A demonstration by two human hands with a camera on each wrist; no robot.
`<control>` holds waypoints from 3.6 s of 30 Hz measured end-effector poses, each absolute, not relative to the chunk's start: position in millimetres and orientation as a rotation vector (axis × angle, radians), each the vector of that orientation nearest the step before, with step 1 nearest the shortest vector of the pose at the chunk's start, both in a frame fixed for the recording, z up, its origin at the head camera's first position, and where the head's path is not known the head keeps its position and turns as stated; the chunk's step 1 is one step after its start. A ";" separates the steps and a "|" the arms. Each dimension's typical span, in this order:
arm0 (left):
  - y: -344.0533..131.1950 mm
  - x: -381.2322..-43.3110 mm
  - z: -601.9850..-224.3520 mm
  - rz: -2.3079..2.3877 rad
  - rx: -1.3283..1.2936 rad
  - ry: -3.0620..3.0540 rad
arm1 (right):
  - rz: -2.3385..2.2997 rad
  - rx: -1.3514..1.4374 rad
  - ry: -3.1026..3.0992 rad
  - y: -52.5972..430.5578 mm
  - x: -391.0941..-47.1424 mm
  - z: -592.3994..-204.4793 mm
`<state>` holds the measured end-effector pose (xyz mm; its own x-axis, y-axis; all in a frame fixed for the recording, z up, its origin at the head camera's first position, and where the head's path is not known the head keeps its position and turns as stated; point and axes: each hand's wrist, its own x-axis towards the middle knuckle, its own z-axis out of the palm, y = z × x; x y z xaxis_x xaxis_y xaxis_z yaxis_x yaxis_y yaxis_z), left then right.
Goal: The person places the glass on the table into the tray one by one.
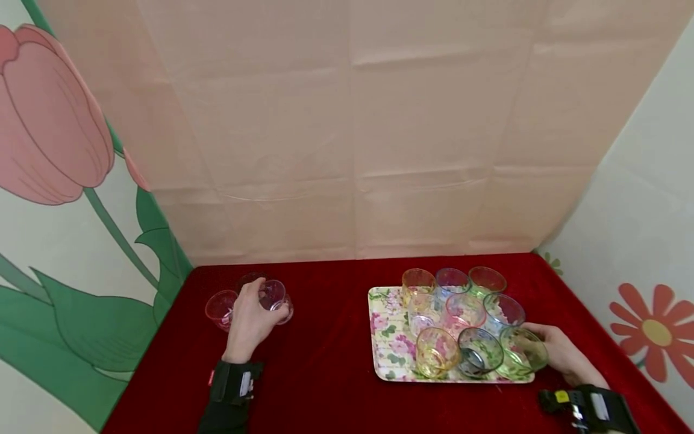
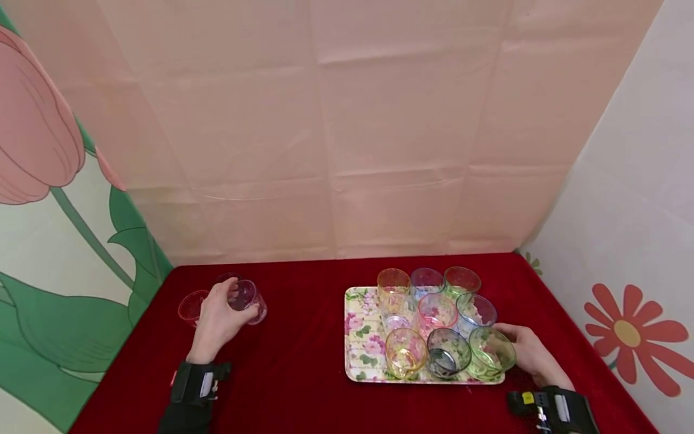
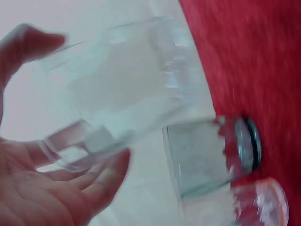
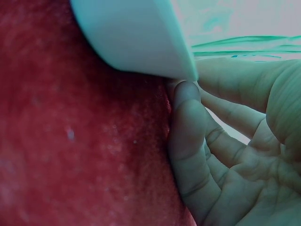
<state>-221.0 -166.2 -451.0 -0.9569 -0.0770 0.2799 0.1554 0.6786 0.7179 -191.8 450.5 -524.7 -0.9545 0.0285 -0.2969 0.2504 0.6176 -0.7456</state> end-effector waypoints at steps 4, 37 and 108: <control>-158.4 -221.4 -456.0 -1.271 -0.160 -2.432 | -1.250 0.227 2.584 450.3 -191.8 -525.3; -32.1 -258.3 -483.4 -2.060 -0.316 -2.300 | -1.237 0.260 2.571 451.9 -194.0 -526.6; 41.7 -299.0 -507.2 -1.961 -0.426 -2.614 | -1.254 0.288 2.543 452.0 -196.4 -528.5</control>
